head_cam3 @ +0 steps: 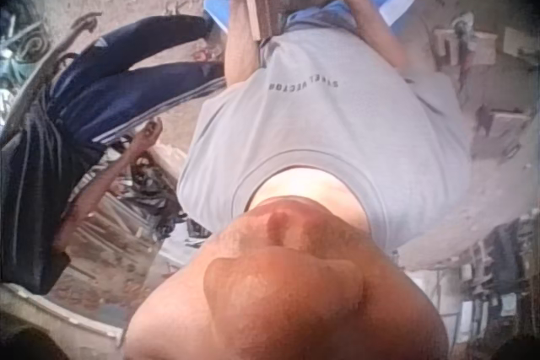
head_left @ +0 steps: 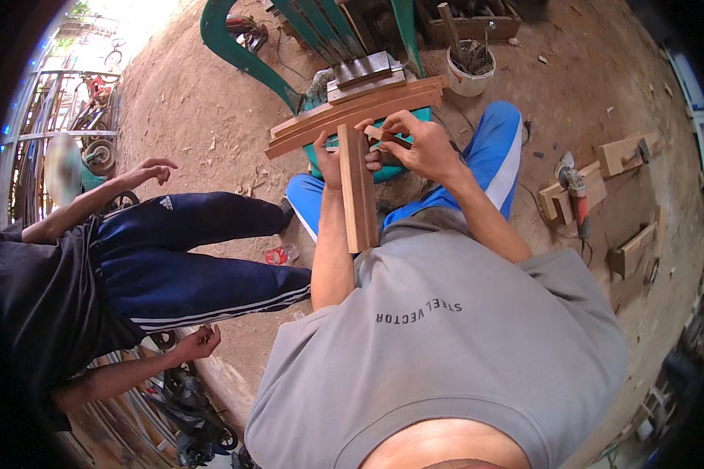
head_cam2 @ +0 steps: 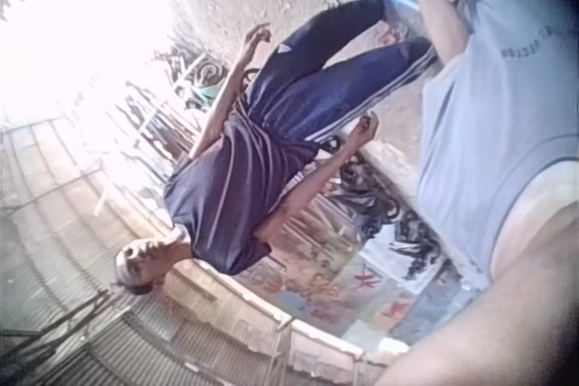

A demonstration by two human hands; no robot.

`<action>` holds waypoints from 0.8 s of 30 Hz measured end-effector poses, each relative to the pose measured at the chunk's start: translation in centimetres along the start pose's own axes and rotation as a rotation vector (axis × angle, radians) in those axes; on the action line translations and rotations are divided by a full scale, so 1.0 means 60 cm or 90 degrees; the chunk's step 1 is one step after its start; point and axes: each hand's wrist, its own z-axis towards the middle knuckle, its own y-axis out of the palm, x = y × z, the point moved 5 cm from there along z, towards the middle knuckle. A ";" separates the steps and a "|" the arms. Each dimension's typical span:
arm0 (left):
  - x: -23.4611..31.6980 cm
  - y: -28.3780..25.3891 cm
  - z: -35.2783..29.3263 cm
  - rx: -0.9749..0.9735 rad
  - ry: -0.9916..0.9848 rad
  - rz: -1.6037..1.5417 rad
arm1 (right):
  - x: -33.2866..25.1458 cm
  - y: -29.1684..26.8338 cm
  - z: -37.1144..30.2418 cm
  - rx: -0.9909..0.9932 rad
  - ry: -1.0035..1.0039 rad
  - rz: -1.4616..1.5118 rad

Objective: The person assembles pieces of wood by aligning them and using the back of an axe head to drive nails into the wood.

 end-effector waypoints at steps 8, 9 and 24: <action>-0.036 -0.040 0.011 0.001 -0.048 -0.109 | 0.086 0.024 -0.039 0.040 0.121 0.066; -0.038 -0.044 0.013 0.001 -0.052 -0.107 | 0.096 0.028 -0.040 0.043 0.122 0.067; -0.047 -0.115 0.056 0.071 -0.026 -0.271 | 0.223 0.011 -0.114 -0.004 0.209 -0.058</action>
